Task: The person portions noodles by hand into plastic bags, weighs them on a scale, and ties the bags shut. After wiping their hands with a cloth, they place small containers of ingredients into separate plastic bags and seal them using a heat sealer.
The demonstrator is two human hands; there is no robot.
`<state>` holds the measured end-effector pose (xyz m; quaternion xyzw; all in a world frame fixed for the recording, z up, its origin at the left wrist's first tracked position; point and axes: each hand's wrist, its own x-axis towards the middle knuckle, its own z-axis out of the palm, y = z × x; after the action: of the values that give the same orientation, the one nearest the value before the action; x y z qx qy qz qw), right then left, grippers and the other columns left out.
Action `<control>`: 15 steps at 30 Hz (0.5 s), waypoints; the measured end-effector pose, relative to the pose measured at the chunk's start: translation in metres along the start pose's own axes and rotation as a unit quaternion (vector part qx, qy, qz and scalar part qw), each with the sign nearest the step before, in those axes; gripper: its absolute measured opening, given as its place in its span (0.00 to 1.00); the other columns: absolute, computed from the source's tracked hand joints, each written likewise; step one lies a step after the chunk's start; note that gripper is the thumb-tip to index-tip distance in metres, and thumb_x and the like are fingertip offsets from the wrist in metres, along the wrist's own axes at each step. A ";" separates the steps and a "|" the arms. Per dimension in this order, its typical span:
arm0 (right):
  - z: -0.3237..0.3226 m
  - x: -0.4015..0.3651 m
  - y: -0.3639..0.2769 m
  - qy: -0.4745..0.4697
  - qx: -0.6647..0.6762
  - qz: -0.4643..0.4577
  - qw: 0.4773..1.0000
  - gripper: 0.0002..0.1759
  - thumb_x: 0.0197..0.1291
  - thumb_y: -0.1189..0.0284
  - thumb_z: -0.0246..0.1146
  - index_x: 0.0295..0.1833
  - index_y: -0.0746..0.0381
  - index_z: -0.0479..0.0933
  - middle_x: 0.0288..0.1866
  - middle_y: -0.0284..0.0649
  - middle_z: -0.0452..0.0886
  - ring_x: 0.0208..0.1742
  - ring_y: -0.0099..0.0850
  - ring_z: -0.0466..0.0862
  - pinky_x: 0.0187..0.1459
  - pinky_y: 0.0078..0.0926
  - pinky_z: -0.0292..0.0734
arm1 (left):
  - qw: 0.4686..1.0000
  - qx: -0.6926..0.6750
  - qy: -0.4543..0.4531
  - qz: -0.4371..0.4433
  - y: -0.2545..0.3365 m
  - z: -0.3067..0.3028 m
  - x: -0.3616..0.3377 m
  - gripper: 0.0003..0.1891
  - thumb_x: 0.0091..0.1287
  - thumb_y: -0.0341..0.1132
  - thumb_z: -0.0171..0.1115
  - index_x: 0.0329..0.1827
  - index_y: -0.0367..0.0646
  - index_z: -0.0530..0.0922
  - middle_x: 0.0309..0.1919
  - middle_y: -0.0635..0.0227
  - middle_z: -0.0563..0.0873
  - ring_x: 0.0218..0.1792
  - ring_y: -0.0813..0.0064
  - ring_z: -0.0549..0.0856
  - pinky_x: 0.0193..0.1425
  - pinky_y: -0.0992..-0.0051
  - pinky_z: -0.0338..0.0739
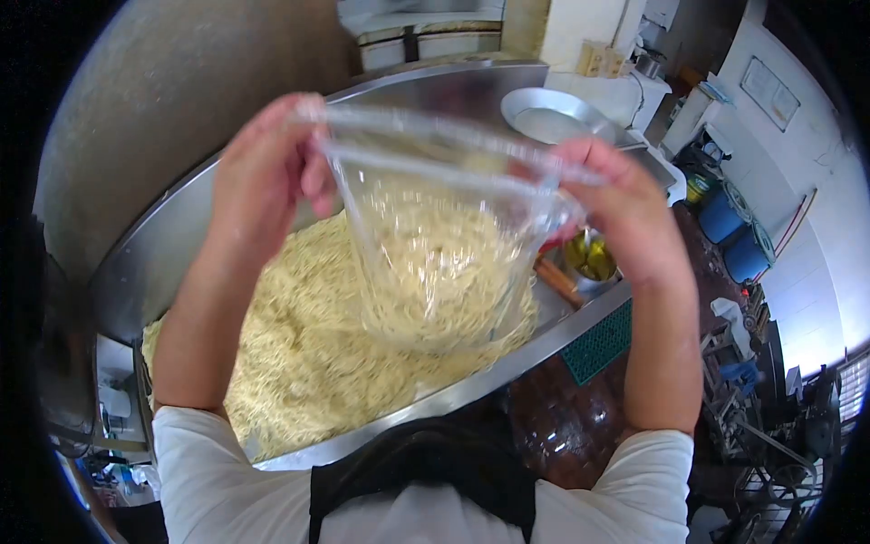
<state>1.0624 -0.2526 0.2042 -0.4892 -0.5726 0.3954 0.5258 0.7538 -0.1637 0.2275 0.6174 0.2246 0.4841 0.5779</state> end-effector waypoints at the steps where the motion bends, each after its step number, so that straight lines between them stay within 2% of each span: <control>1: -0.026 0.018 -0.011 0.010 -0.005 -0.018 1.000 0.12 0.67 0.73 0.59 0.54 0.61 0.78 0.42 0.32 0.84 0.31 0.19 0.83 0.33 0.17 0.82 | 0.999 0.021 0.018 0.022 0.002 0.018 0.026 0.11 0.76 0.38 0.52 0.39 0.40 0.76 0.19 0.71 0.74 0.17 0.78 0.74 0.20 0.78 0.73; 3: -0.078 0.054 -0.026 0.021 -0.001 -0.036 0.999 0.13 0.67 0.72 0.60 0.56 0.60 0.79 0.43 0.32 0.84 0.30 0.19 0.83 0.32 0.17 0.82 | 0.998 0.038 0.024 0.040 0.002 0.052 0.078 0.12 0.76 0.39 0.52 0.39 0.41 0.76 0.19 0.71 0.74 0.17 0.78 0.74 0.21 0.78 0.73; 5: -0.127 0.088 -0.029 0.012 -0.018 -0.076 0.997 0.16 0.69 0.70 0.60 0.60 0.59 0.78 0.40 0.29 0.83 0.28 0.17 0.81 0.28 0.15 0.79 | 0.995 0.071 0.017 0.071 -0.004 0.081 0.129 0.12 0.76 0.40 0.53 0.38 0.42 0.76 0.20 0.72 0.74 0.18 0.77 0.76 0.23 0.78 0.73; 8: -0.193 0.134 -0.028 -0.032 0.014 -0.045 0.998 0.17 0.71 0.68 0.59 0.62 0.58 0.78 0.34 0.26 0.78 0.26 0.16 0.80 0.27 0.14 0.76 | 0.998 0.030 0.045 0.030 -0.019 0.121 0.197 0.12 0.76 0.40 0.52 0.36 0.43 0.75 0.20 0.73 0.75 0.21 0.77 0.78 0.25 0.76 0.74; 9: -0.210 0.151 -0.028 -0.038 0.015 -0.047 0.998 0.17 0.71 0.68 0.59 0.62 0.58 0.78 0.34 0.26 0.78 0.26 0.16 0.80 0.27 0.14 0.76 | 0.997 0.057 0.049 0.028 -0.023 0.129 0.218 0.11 0.75 0.39 0.53 0.36 0.44 0.74 0.21 0.73 0.76 0.23 0.77 0.79 0.27 0.75 0.76; 10: -0.225 0.167 -0.025 -0.045 0.044 -0.021 0.998 0.17 0.72 0.68 0.58 0.63 0.58 0.78 0.32 0.26 0.76 0.24 0.15 0.77 0.25 0.14 0.73 | 0.996 0.060 0.055 0.030 -0.025 0.143 0.235 0.11 0.75 0.39 0.53 0.36 0.44 0.74 0.21 0.73 0.76 0.23 0.77 0.79 0.27 0.75 0.76; 12: -0.251 0.196 -0.020 -0.056 0.104 0.023 0.993 0.17 0.73 0.67 0.57 0.63 0.57 0.79 0.28 0.25 0.70 0.20 0.13 0.70 0.20 0.14 0.65 | 0.987 0.067 0.141 -0.027 -0.028 0.170 0.271 0.16 0.80 0.42 0.43 0.34 0.48 0.74 0.22 0.71 0.78 0.19 0.79 0.76 0.20 0.78 0.72; 13: -0.254 0.208 -0.022 -0.015 0.086 0.017 0.996 0.16 0.73 0.67 0.56 0.62 0.55 0.79 0.28 0.25 0.68 0.18 0.12 0.64 0.19 0.14 0.60 | 0.987 0.074 0.141 -0.022 -0.032 0.169 0.295 0.16 0.80 0.42 0.43 0.34 0.48 0.74 0.22 0.71 0.78 0.19 0.79 0.76 0.20 0.78 0.72; 15: -0.272 0.244 -0.012 -0.007 0.097 0.037 0.995 0.15 0.73 0.67 0.55 0.61 0.54 0.79 0.29 0.25 0.68 0.18 0.12 0.63 0.18 0.14 0.58 | 0.989 0.109 0.102 0.004 -0.051 0.160 0.339 0.10 0.74 0.39 0.53 0.35 0.44 0.74 0.22 0.73 0.77 0.24 0.77 0.81 0.28 0.75 0.78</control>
<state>1.3377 -0.0336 0.3050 -0.4541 -0.5168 0.4719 0.5513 1.0511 0.0523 0.3161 0.6246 0.3316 0.5198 0.4794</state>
